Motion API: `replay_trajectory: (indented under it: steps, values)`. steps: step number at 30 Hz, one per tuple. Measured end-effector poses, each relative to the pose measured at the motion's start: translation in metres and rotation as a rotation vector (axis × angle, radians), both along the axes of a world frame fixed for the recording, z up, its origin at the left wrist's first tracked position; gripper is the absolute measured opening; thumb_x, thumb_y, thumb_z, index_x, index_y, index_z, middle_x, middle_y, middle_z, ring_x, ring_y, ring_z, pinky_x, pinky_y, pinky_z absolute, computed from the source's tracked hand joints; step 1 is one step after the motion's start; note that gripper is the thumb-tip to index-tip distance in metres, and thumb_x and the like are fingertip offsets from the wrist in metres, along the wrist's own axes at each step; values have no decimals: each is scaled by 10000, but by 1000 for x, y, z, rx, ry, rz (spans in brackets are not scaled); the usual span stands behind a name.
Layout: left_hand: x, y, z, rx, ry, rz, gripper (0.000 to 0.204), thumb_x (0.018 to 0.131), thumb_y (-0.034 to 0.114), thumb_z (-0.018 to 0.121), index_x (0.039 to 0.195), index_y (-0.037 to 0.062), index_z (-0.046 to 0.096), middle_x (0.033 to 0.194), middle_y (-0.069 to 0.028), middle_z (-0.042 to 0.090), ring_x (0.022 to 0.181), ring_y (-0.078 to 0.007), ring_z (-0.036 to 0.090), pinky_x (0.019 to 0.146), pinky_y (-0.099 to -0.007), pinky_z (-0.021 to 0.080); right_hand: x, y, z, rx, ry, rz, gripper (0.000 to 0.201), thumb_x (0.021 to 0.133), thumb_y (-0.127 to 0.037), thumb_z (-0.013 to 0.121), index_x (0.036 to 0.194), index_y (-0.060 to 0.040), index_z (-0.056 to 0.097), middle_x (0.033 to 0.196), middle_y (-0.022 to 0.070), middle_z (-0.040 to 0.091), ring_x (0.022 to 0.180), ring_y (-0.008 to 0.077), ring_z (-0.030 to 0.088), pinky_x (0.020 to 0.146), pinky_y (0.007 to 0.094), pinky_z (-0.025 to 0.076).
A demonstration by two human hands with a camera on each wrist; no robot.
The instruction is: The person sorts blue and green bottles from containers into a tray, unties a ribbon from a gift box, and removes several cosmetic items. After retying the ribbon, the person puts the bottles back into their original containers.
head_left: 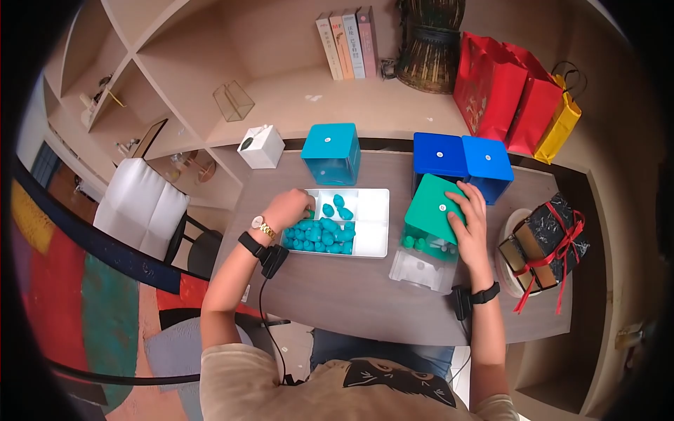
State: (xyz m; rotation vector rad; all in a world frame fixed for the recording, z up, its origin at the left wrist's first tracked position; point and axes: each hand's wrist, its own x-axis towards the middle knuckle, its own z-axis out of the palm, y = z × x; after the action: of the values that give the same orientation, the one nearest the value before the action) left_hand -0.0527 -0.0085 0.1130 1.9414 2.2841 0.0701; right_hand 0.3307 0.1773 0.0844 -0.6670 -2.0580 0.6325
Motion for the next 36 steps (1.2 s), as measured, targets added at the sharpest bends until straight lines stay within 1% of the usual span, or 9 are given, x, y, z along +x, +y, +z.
replay_trajectory:
  steps: [5,9,12,15,18,19,24,30,36]
  values:
    - [-12,3,-2,127,-77,-23,132,804,77,757,935,56,750,934,-151,725,858,-357,691,742,-439,554,0,-1,1,-7,-3,-3,360,863,-100,640,1217,-50,682,1464,159,528,1426,386,391,1178,476,317]
    - [-4,3,34,241,-205,-16,117,821,78,747,925,25,734,921,-164,719,829,-366,686,723,-436,543,0,-2,3,-16,7,0,354,868,-103,640,1215,-50,681,1466,161,526,1426,386,392,1177,475,318]
    - [33,2,77,255,-274,-20,98,849,72,730,941,39,728,918,-159,700,844,-361,674,735,-424,541,1,-2,2,-10,15,6,346,870,-102,642,1210,-49,681,1462,165,529,1421,389,397,1175,474,321]
    - [82,4,96,303,-256,-247,161,851,31,687,1011,42,706,954,-138,662,870,-344,663,760,-410,543,1,1,-3,10,23,2,343,869,-101,646,1207,-52,681,1452,169,536,1413,393,406,1172,474,326]
    - [134,10,99,335,-125,-594,255,849,19,701,1098,67,691,1017,-113,657,884,-288,673,745,-388,557,0,1,-2,25,30,0,345,863,-101,662,1206,-60,682,1436,164,547,1399,395,420,1164,478,338]
    - [151,12,99,300,-69,-683,325,825,15,668,1143,81,675,1074,-105,640,928,-299,666,756,-403,561,0,0,-2,27,33,-3,344,863,-101,665,1205,-61,682,1436,162,548,1397,395,421,1162,478,341]
    - [208,46,67,216,-3,-1030,133,786,56,662,904,5,627,914,-116,559,868,-276,675,716,-397,572,0,1,-4,56,44,-13,349,860,-98,683,1207,-66,680,1432,155,549,1390,396,427,1150,480,365]
    - [225,86,14,67,138,-1123,89,791,73,654,824,8,604,919,-124,576,760,-268,688,640,-379,585,-1,2,-6,48,69,-5,349,852,-104,693,1198,-62,675,1428,173,540,1400,397,421,1149,482,370]
    - [230,96,-12,140,203,-1100,90,798,80,646,842,2,637,877,-108,618,801,-246,709,654,-359,597,-3,3,-10,62,75,-10,346,853,-116,691,1195,-63,677,1431,177,535,1404,403,414,1150,489,366]
